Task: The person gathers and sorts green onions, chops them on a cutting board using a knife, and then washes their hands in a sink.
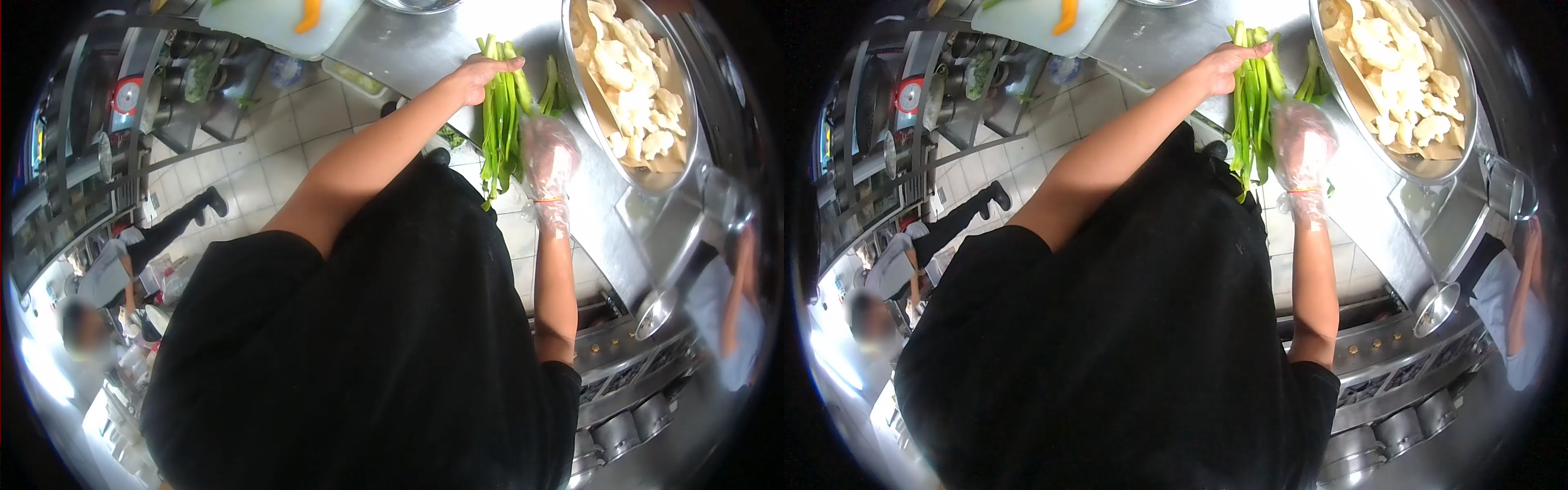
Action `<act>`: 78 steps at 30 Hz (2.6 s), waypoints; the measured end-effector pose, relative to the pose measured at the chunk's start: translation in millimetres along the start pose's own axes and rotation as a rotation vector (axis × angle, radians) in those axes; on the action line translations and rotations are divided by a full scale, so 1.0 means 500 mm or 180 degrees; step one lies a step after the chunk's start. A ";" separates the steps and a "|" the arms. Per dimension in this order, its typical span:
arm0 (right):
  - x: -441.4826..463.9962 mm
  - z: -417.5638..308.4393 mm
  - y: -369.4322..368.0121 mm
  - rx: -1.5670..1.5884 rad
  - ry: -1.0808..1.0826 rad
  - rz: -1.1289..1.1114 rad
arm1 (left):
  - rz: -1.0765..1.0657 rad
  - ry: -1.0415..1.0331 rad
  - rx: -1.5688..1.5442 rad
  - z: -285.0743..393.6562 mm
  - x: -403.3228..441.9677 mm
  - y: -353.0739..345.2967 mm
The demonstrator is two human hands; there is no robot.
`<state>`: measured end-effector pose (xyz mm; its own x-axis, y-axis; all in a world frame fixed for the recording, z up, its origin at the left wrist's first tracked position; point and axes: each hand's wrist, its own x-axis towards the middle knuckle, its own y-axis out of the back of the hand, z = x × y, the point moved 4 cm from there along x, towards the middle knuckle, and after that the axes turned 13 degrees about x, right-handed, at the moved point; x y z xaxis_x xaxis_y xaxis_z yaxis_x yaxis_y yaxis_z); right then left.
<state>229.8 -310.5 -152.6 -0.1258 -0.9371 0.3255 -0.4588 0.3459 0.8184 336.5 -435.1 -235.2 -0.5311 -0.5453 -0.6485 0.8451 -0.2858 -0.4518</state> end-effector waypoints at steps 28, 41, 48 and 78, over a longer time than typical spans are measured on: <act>0.031 0.083 -0.048 -0.0512 -0.1727 -0.0554 | -0.0425 -0.0832 -0.0315 0.080 -0.178 0.176; -0.001 0.171 -0.113 -0.1521 -0.0965 -0.0241 | -0.0431 -0.1417 -0.0135 0.285 -0.407 0.412; 0.042 0.011 -0.106 -0.0973 -0.1076 0.0109 | -0.1072 -0.1600 -0.0222 0.446 -0.471 0.766; 0.333 -0.938 -0.305 0.0451 0.0532 -0.2461 | -0.1933 -0.0200 -0.1401 0.345 -0.344 0.833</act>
<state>691.3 -497.3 -0.9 0.4015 -0.8857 -0.2331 -0.4709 -0.4179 0.7769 790.3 -596.2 -205.9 -0.8804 -0.4399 -0.1771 0.2953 -0.2164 -0.9306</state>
